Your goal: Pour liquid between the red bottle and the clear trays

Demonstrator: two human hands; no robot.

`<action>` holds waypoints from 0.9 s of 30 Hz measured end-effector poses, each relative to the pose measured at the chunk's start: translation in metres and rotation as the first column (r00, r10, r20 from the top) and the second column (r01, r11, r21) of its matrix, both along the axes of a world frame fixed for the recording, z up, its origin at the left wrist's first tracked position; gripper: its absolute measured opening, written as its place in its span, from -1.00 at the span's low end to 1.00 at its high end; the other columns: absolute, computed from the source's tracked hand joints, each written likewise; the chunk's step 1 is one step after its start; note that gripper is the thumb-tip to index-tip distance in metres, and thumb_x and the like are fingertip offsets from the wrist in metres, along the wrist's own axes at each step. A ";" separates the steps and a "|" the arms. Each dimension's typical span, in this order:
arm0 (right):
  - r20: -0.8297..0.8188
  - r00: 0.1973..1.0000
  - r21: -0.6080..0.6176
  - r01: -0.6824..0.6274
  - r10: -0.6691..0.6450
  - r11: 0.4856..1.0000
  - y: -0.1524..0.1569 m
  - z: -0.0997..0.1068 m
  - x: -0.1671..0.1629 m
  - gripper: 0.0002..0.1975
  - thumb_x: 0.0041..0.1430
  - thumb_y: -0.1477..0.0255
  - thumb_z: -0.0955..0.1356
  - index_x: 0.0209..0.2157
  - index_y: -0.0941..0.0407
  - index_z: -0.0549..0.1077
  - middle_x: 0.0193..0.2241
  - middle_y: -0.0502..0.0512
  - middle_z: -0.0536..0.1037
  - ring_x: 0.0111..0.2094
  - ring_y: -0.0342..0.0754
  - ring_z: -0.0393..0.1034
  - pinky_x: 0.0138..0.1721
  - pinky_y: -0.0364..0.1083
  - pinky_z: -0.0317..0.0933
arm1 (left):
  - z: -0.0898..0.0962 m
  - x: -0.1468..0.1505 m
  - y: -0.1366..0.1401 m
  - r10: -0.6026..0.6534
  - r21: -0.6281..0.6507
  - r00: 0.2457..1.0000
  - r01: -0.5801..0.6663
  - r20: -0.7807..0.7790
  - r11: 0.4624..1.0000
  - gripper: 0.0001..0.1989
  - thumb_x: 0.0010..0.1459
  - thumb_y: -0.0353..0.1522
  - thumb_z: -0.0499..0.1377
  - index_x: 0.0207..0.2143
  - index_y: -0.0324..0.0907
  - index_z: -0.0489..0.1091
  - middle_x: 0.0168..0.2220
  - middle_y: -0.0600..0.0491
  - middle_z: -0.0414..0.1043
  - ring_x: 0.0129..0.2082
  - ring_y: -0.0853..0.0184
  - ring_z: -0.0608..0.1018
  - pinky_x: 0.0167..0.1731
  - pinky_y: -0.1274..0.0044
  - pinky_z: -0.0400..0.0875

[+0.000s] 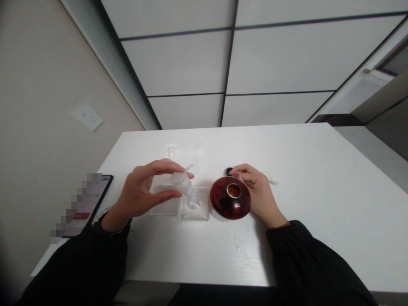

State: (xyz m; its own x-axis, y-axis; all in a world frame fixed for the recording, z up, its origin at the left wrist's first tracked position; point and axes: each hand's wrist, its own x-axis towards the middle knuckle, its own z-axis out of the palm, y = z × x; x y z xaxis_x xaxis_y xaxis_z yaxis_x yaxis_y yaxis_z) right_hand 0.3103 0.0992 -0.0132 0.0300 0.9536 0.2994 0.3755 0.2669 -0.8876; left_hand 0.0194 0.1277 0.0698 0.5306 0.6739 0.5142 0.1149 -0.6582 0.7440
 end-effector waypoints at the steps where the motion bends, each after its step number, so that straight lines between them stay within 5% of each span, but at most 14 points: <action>1: 0.003 1.000 0.001 -0.001 0.001 1.000 0.000 0.000 0.000 -0.78 0.21 0.33 0.43 -0.52 0.04 0.60 -0.24 0.15 0.63 -0.22 0.05 0.53 -0.23 0.04 0.41 | 0.000 0.000 0.000 -0.004 -0.002 1.000 0.004 -0.004 1.000 -0.63 0.22 -0.21 0.44 0.04 -0.12 0.59 0.00 -0.06 0.69 -0.01 0.20 0.70 0.06 0.39 0.60; 12: 0.061 0.998 0.018 -0.033 0.031 0.999 -0.001 0.004 0.004 -0.81 0.23 0.27 0.46 -0.42 0.04 0.64 -0.23 0.16 0.64 -0.19 0.06 0.56 -0.17 0.04 0.44 | 0.000 0.002 0.001 0.018 0.061 1.000 -0.018 0.000 0.998 -0.64 0.23 -0.25 0.44 0.06 -0.11 0.60 -0.01 -0.06 0.71 -0.01 0.21 0.71 0.07 0.36 0.59; 20: 0.035 0.999 0.038 -0.018 0.017 0.999 0.000 -0.001 0.002 -0.80 0.22 0.27 0.45 -0.44 0.04 0.63 -0.24 0.16 0.64 -0.21 0.06 0.56 -0.20 0.01 0.42 | -0.004 0.001 0.001 -0.051 -0.139 0.999 0.052 0.009 0.989 -0.65 0.31 -0.38 0.36 0.14 -0.11 0.55 0.12 -0.05 0.64 -0.19 0.39 0.70 -0.11 0.56 0.65; 27: 0.011 1.000 0.043 -0.008 0.008 0.999 0.004 -0.011 0.002 -0.66 0.27 0.23 0.42 -0.55 0.07 0.56 -0.24 0.20 0.63 -0.22 0.07 0.56 -0.26 0.00 0.42 | 0.000 0.004 -0.001 -0.105 -0.137 0.993 0.097 -0.058 0.986 -0.68 0.27 -0.42 0.38 0.08 -0.14 0.55 0.03 -0.03 0.66 -0.11 0.36 0.69 -0.10 0.56 0.64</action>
State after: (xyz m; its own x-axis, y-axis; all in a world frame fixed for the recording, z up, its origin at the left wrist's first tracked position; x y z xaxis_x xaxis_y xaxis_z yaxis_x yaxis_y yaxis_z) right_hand 0.3122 0.1030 -0.0241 0.0193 0.9401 0.3404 0.3827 0.3076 -0.8712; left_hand 0.0239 0.1266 0.0696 0.6289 0.6754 0.3851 0.1042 -0.5640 0.8192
